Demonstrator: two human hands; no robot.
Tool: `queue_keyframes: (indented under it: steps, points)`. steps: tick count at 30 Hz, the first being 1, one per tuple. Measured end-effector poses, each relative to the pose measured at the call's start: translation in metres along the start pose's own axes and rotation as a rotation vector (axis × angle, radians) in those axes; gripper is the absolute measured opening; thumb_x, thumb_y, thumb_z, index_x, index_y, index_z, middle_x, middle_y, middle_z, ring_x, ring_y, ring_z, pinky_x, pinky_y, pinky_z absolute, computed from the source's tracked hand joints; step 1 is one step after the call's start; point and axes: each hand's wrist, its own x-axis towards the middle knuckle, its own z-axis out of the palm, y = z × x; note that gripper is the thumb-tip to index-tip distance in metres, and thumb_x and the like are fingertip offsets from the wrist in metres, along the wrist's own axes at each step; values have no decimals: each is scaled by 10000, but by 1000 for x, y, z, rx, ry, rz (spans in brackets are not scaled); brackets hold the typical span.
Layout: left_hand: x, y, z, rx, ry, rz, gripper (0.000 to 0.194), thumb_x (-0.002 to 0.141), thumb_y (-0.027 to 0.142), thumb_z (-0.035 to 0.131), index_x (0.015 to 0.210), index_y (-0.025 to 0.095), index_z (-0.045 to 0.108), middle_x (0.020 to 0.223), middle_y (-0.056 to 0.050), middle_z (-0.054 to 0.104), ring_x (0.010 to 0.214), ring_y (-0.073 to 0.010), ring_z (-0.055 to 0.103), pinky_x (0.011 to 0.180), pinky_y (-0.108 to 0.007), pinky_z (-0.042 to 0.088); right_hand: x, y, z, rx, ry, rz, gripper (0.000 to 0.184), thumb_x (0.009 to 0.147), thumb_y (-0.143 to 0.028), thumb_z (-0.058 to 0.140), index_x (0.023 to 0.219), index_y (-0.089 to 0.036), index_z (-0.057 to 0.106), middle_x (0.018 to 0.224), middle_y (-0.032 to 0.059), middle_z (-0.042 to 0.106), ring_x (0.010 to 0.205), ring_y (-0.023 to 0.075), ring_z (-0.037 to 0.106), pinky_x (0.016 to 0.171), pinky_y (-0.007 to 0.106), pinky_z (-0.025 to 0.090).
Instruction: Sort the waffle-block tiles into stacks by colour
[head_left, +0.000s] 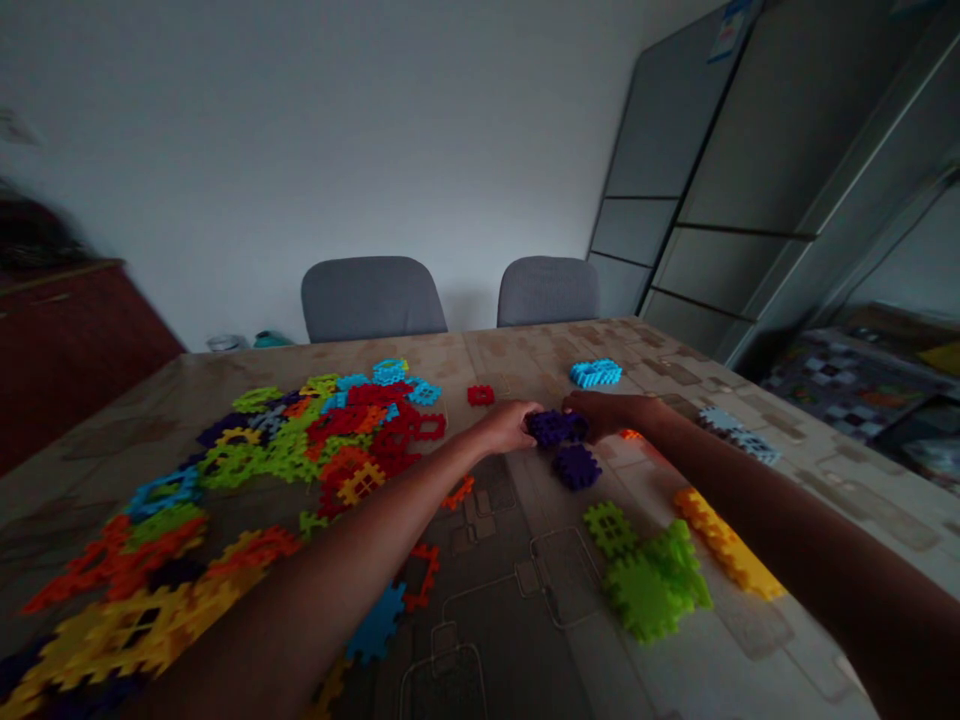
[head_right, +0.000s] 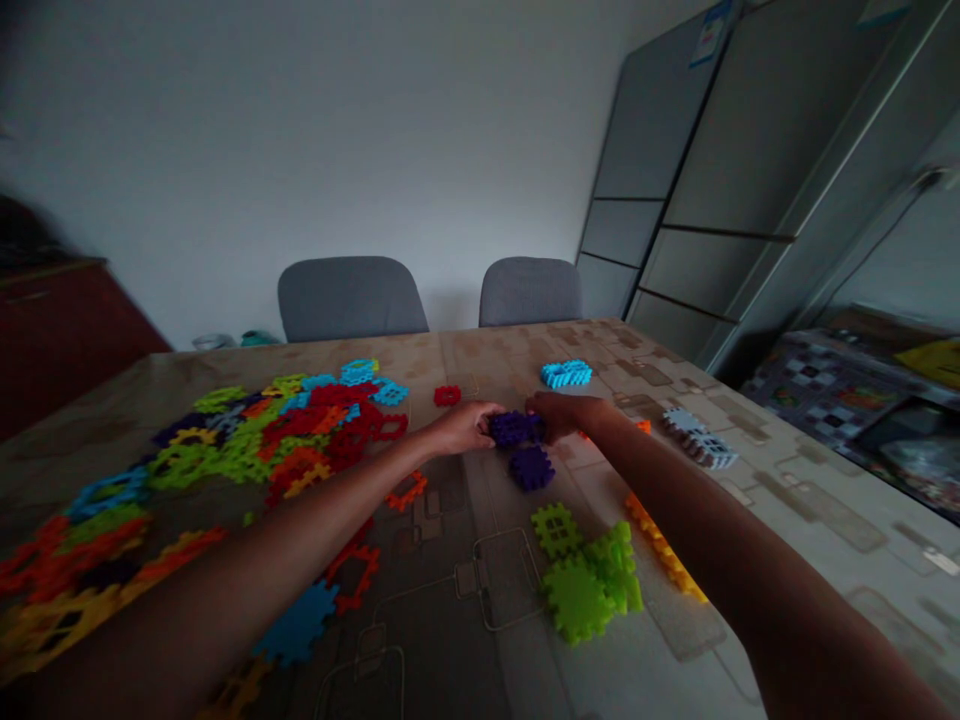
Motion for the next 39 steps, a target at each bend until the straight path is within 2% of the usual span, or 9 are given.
queue_keyframes:
  steps: [6, 18, 21, 24, 27, 32, 39]
  points:
    - [5, -1, 11, -43, 1, 8, 326, 989, 330, 669, 1271, 177, 605, 1246, -89, 646, 1020, -247, 680, 852, -446, 591, -6, -6, -5, -57, -80, 28, 288, 975, -319, 670, 1218, -170, 633, 1244, 86, 639, 1052, 245, 655, 881, 449, 568]
    - [4, -3, 22, -144, 60, 20, 310, 989, 331, 670, 1251, 174, 614, 1220, -84, 655, 994, -238, 686, 834, -433, 596, -15, -6, -7, -1, -77, 32, 257, 966, -312, 678, 1177, -168, 649, 1216, 81, 655, 1047, 241, 655, 896, 450, 556]
    - [4, -7, 22, -176, 78, 14, 320, 990, 332, 668, 1263, 176, 608, 1222, -85, 654, 988, -236, 687, 829, -431, 598, -18, -4, -16, 47, -47, 16, 364, 906, -265, 732, 1242, -170, 630, 1277, 100, 647, 1131, 270, 639, 953, 463, 529]
    - [3, -11, 22, -201, 93, 10, 322, 991, 334, 667, 1266, 176, 607, 1227, -86, 653, 993, -238, 687, 836, -435, 596, -19, -5, -25, 98, -2, 7, 582, 786, -179, 789, 1337, -207, 602, 1384, 111, 615, 1239, 298, 600, 1008, 399, 502]
    - [2, -12, 21, -212, 110, 8, 323, 992, 337, 665, 1267, 177, 607, 1236, -88, 650, 1007, -242, 684, 850, -444, 591, -17, -10, -29, 146, 9, -23, 667, 727, -168, 794, 1363, -247, 607, 1392, 76, 632, 1244, 294, 608, 1000, 342, 508]
    - [0, -5, 23, -219, 115, 27, 305, 991, 336, 667, 1243, 173, 620, 1227, -85, 656, 1010, -242, 683, 857, -447, 588, -11, -19, -27, 178, -13, -60, 618, 691, -126, 782, 1285, -256, 670, 1277, 48, 710, 1156, 273, 666, 956, 331, 532]
    - [-3, 0, 25, -223, 117, 14, 300, 991, 336, 666, 1239, 172, 622, 1222, -84, 658, 1007, -241, 684, 856, -446, 588, -11, -21, -26, 182, -24, -67, 492, 736, -119, 747, 1211, -240, 711, 1189, 54, 747, 1095, 270, 692, 919, 326, 539]
